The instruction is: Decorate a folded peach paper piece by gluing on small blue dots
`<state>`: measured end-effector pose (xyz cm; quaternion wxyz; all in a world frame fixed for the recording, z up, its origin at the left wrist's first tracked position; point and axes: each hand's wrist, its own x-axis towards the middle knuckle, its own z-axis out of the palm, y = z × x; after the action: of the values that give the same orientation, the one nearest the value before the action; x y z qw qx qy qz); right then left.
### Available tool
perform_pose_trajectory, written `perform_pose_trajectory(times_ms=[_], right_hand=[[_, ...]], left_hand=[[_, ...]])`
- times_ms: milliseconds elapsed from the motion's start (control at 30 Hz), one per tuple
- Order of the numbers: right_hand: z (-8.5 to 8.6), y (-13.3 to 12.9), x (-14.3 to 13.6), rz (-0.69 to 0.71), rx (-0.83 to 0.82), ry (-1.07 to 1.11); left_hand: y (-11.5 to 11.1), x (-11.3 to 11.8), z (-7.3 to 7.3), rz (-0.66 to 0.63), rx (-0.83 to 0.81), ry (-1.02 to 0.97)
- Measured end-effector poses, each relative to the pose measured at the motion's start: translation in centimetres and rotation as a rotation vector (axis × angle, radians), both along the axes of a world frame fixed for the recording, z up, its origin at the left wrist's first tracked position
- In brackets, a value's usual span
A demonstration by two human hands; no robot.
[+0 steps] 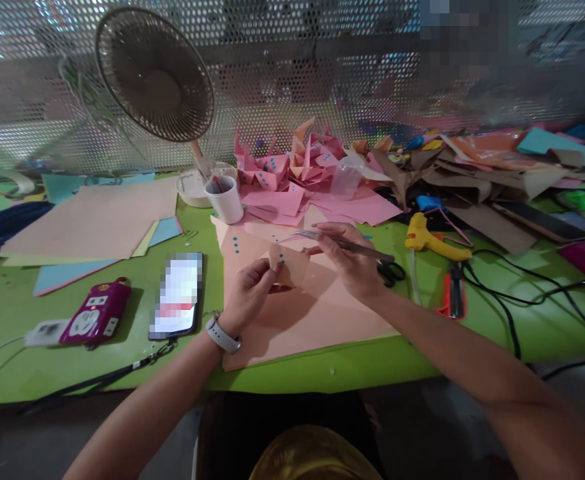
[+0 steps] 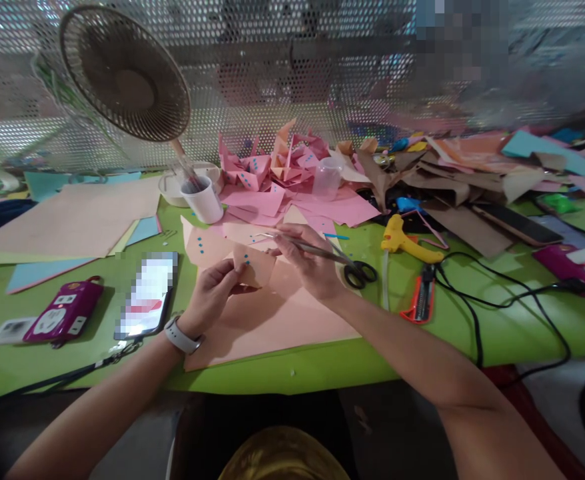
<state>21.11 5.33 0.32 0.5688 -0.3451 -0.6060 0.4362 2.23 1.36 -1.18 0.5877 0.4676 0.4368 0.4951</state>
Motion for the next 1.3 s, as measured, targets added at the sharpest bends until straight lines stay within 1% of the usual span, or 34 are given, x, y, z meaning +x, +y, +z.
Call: perform_pose_trajectory(times_ms=[133,233,300,400,467,567,700,800,867,933,1000,1067,1133,1200,1267,1300], right_hand=[[-0.1,-0.1,-0.1,0.09,0.013,-0.215],[-0.1,-0.4,-0.3,0.076,0.073,-0.363],[-0.3,-0.6,-0.5,0.055,0.137,-0.405],[-0.8,-0.8,-0.9,0.033,0.218,-0.409],[-1.0,-0.7,-1.0,0.042,0.239,-0.392],[-1.1,-0.5,-0.9,0.044,0.219,-0.349],[-0.7,-0.2,-0.6,0.02,0.143,-0.285],[-0.4,-0.1,-0.5,0.016,0.112,-0.275],[-0.4,-0.1,-0.4,0.008,0.118,-0.307],[-0.3,0.1,-0.2,-0.005,0.155,-0.348],[-0.2,0.3,0.2,-0.027,0.199,-0.358],[0.4,0.5,0.5,-0.055,0.233,-0.307],[1.4,0.6,0.9,-0.068,0.239,-0.214],[3.0,0.7,1.1,-0.071,0.226,-0.159],[4.6,0.8,1.5,-0.04,0.177,-0.184],[5.4,1.0,1.8,0.0,0.138,-0.219]], left_hand=[[-0.1,-0.1,-0.1,-0.006,0.028,0.012],[0.0,-0.1,-0.3,0.038,0.046,0.074],[0.1,-0.1,-0.3,0.071,0.062,0.098],[0.2,-0.1,-0.2,0.106,0.104,0.131],[0.1,-0.1,-0.1,0.11,0.123,0.145],[0.0,-0.2,0.0,0.06,0.09,0.085],[0.0,-0.4,0.0,-0.038,0.029,-0.028],[0.0,-0.6,0.1,-0.101,-0.024,0.0],[0.1,-0.7,0.1,-0.122,-0.032,0.021],[0.2,-0.7,0.2,-0.111,-0.034,0.03],[0.3,-0.7,0.3,-0.071,-0.044,0.03],[0.4,-0.7,0.4,-0.015,-0.057,0.021],[0.6,-0.8,0.4,0.037,-0.053,0.01],[0.8,-1.0,0.3,0.098,-0.022,-0.015],[1.1,-1.4,0.1,0.172,0.023,-0.072],[1.2,-1.6,0.0,0.216,0.046,-0.109]])
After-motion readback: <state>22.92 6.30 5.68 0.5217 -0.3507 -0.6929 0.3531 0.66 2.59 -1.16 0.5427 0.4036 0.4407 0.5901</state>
